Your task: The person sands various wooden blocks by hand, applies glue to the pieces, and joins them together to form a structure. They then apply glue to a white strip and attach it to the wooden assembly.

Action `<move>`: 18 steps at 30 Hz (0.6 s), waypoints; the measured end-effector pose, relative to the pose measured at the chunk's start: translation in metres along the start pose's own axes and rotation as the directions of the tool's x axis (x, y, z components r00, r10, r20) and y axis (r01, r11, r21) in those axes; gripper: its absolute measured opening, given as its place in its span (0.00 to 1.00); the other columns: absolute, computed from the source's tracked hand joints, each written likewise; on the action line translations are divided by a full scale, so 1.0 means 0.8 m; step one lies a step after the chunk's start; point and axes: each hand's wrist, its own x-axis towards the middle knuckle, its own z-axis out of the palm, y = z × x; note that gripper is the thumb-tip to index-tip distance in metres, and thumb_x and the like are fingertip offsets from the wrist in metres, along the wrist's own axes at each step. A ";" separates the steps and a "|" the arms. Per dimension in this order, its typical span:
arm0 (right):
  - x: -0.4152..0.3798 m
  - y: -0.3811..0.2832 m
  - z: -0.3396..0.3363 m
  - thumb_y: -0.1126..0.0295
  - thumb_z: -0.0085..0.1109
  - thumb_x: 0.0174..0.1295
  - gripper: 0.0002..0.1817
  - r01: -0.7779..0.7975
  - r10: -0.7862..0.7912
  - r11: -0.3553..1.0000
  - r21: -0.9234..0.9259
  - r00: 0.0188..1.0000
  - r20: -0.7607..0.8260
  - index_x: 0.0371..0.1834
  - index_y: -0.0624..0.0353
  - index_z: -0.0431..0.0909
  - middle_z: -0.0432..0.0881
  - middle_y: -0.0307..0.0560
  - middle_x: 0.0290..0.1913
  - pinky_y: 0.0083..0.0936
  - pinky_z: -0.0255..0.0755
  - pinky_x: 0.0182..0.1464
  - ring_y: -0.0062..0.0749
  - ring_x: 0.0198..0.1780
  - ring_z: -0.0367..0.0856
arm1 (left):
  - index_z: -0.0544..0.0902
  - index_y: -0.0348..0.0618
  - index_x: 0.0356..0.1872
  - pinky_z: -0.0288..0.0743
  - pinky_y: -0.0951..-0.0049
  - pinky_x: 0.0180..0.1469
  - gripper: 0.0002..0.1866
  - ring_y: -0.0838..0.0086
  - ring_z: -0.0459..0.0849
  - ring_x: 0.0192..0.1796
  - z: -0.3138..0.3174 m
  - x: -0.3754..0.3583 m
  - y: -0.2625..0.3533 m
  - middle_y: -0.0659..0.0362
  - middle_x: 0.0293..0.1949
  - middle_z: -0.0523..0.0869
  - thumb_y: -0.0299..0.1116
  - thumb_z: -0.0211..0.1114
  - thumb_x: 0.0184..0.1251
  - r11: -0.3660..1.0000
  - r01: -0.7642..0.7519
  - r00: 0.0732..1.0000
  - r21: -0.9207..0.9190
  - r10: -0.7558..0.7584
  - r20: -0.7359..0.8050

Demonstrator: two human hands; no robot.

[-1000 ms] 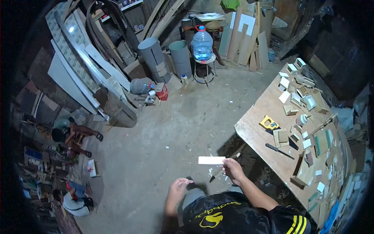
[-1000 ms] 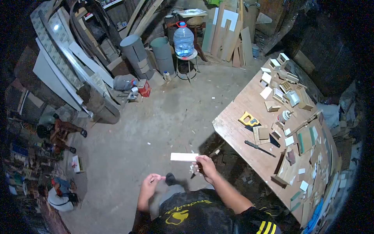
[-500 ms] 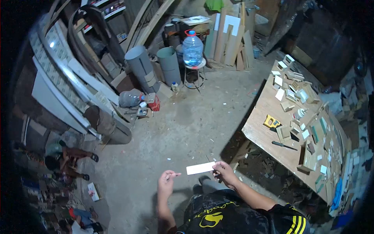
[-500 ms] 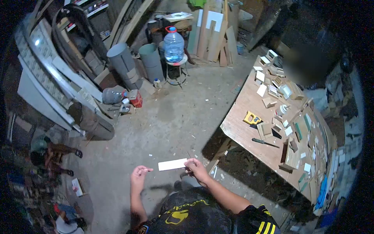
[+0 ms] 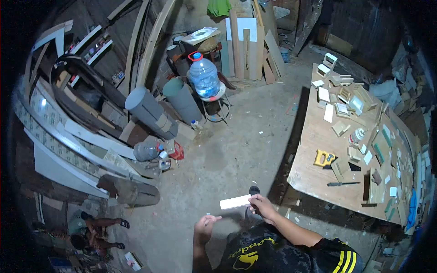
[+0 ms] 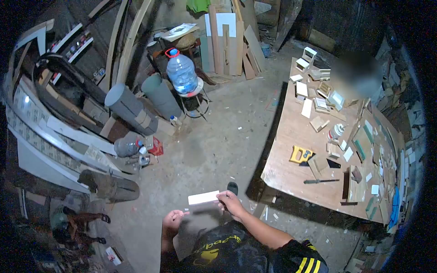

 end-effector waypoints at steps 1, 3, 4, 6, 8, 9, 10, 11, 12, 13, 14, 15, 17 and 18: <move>0.013 -0.021 -0.001 0.66 0.57 0.64 0.10 -0.006 0.006 1.000 0.003 1.000 -0.026 0.44 0.58 0.71 0.79 0.42 0.34 0.16 0.69 0.28 0.17 0.30 0.74 | 0.78 0.36 0.38 0.73 0.78 0.48 0.08 0.79 0.82 0.42 0.002 0.021 0.011 0.56 0.41 0.88 0.30 0.54 0.71 0.993 0.058 0.998 0.103 -0.055 -0.037; 0.039 -0.069 -0.008 0.66 0.57 0.65 0.11 0.032 -0.032 0.999 0.008 0.999 -0.021 0.44 0.58 0.71 0.79 0.41 0.34 0.15 0.69 0.29 0.17 0.30 0.74 | 0.79 0.35 0.38 0.74 0.78 0.46 0.10 0.79 0.82 0.40 0.013 0.061 0.045 0.58 0.40 0.88 0.31 0.52 0.72 0.961 -0.053 0.998 0.270 0.060 -0.020; 0.056 -0.097 -0.011 0.66 0.56 0.65 0.11 0.077 -0.077 0.997 0.007 0.997 -0.001 0.45 0.59 0.70 0.79 0.41 0.34 0.15 0.69 0.29 0.17 0.30 0.74 | 0.79 0.35 0.38 0.74 0.77 0.45 0.10 0.79 0.82 0.39 0.020 0.082 0.065 0.58 0.40 0.88 0.31 0.52 0.71 0.978 -0.074 0.996 0.197 0.081 -0.030; 0.090 -0.141 -0.021 0.67 0.56 0.65 0.11 0.142 -0.143 0.990 0.020 0.990 0.015 0.45 0.60 0.70 0.79 0.40 0.33 0.14 0.68 0.29 0.17 0.29 0.73 | 0.78 0.35 0.38 0.74 0.77 0.45 0.09 0.78 0.82 0.39 0.024 0.114 0.096 0.57 0.39 0.88 0.30 0.52 0.71 0.984 -0.096 0.995 0.150 0.101 -0.024; 0.108 -0.181 -0.034 0.67 0.55 0.65 0.11 0.203 -0.201 0.977 0.059 0.979 -0.047 0.46 0.58 0.69 0.80 0.42 0.36 0.14 0.67 0.30 0.16 0.30 0.73 | 0.77 0.35 0.39 0.74 0.76 0.46 0.08 0.77 0.82 0.39 0.035 0.147 0.124 0.53 0.38 0.87 0.30 0.52 0.71 0.978 -0.138 0.988 0.154 0.147 -0.049; 0.108 -0.206 -0.034 0.67 0.55 0.66 0.10 0.225 -0.217 0.971 0.083 0.972 -0.095 0.46 0.58 0.69 0.80 0.42 0.37 0.14 0.67 0.30 0.16 0.31 0.73 | 0.76 0.35 0.39 0.74 0.76 0.46 0.08 0.76 0.82 0.40 0.045 0.166 0.138 0.52 0.38 0.87 0.29 0.53 0.71 0.975 -0.165 0.984 0.151 0.174 -0.050; 0.109 -0.224 -0.039 0.67 0.55 0.66 0.10 0.250 -0.236 0.963 0.103 0.963 -0.132 0.46 0.58 0.69 0.80 0.42 0.37 0.14 0.67 0.30 0.16 0.31 0.73 | 0.75 0.37 0.37 0.73 0.75 0.46 0.07 0.75 0.82 0.39 0.053 0.180 0.148 0.51 0.37 0.87 0.30 0.52 0.72 0.973 -0.210 0.976 0.094 0.214 -0.034; 0.111 -0.239 -0.045 0.67 0.55 0.66 0.11 0.287 -0.271 0.949 0.127 0.954 -0.128 0.46 0.58 0.69 0.80 0.42 0.38 0.13 0.67 0.30 0.16 0.32 0.73 | 0.75 0.37 0.37 0.73 0.75 0.46 0.07 0.75 0.82 0.39 0.060 0.199 0.151 0.51 0.37 0.87 0.30 0.52 0.72 0.970 -0.220 0.975 0.103 0.220 0.014; 0.113 -0.249 -0.053 0.66 0.55 0.66 0.11 0.322 -0.305 0.934 0.154 0.944 -0.126 0.46 0.57 0.69 0.80 0.43 0.39 0.13 0.67 0.30 0.15 0.33 0.73 | 0.74 0.38 0.36 0.72 0.75 0.46 0.07 0.74 0.81 0.38 0.063 0.218 0.150 0.55 0.34 0.83 0.31 0.51 0.73 0.964 -0.250 0.968 0.096 0.246 0.047; 0.116 -0.254 -0.064 0.66 0.55 0.66 0.11 0.345 -0.317 0.922 0.177 0.933 -0.167 0.46 0.57 0.69 0.80 0.43 0.39 0.13 0.67 0.30 0.15 0.33 0.73 | 0.72 0.39 0.36 0.72 0.75 0.45 0.08 0.73 0.80 0.36 0.068 0.238 0.150 0.60 0.32 0.79 0.32 0.51 0.73 0.957 -0.277 0.959 0.090 0.270 0.081; 0.122 -0.255 -0.076 0.65 0.56 0.66 0.11 0.368 -0.336 0.908 0.202 0.926 -0.173 0.46 0.57 0.69 0.80 0.43 0.39 0.13 0.67 0.31 0.15 0.33 0.74 | 0.72 0.39 0.36 0.72 0.75 0.45 0.08 0.73 0.80 0.36 0.074 0.258 0.150 0.60 0.32 0.79 0.32 0.51 0.73 0.954 -0.282 0.954 0.106 0.267 0.134; 0.125 -0.256 -0.085 0.65 0.56 0.66 0.11 0.392 -0.356 0.892 0.227 0.916 -0.182 0.46 0.57 0.69 0.81 0.42 0.39 0.13 0.67 0.31 0.15 0.33 0.74 | 0.72 0.40 0.35 0.72 0.74 0.45 0.08 0.72 0.80 0.36 0.081 0.279 0.150 0.60 0.31 0.76 0.31 0.50 0.74 0.959 -0.281 0.946 0.041 0.270 0.181; 0.125 -0.261 -0.097 0.66 0.55 0.66 0.09 0.423 -0.342 0.867 0.264 0.890 -0.302 0.44 0.58 0.69 0.79 0.42 0.34 0.13 0.68 0.29 0.15 0.29 0.73 | 0.71 0.40 0.34 0.72 0.73 0.45 0.08 0.72 0.80 0.36 0.097 0.323 0.161 0.61 0.30 0.73 0.31 0.50 0.74 0.962 -0.274 0.920 -0.008 0.264 0.288; 0.127 -0.259 -0.106 0.65 0.57 0.65 0.10 0.419 -0.316 0.865 0.277 0.882 -0.349 0.44 0.57 0.69 0.79 0.42 0.34 0.13 0.67 0.29 0.15 0.29 0.73 | 0.72 0.39 0.35 0.72 0.73 0.46 0.08 0.72 0.80 0.35 0.107 0.343 0.167 0.57 0.31 0.78 0.32 0.51 0.73 0.956 -0.292 0.903 -0.015 0.281 0.324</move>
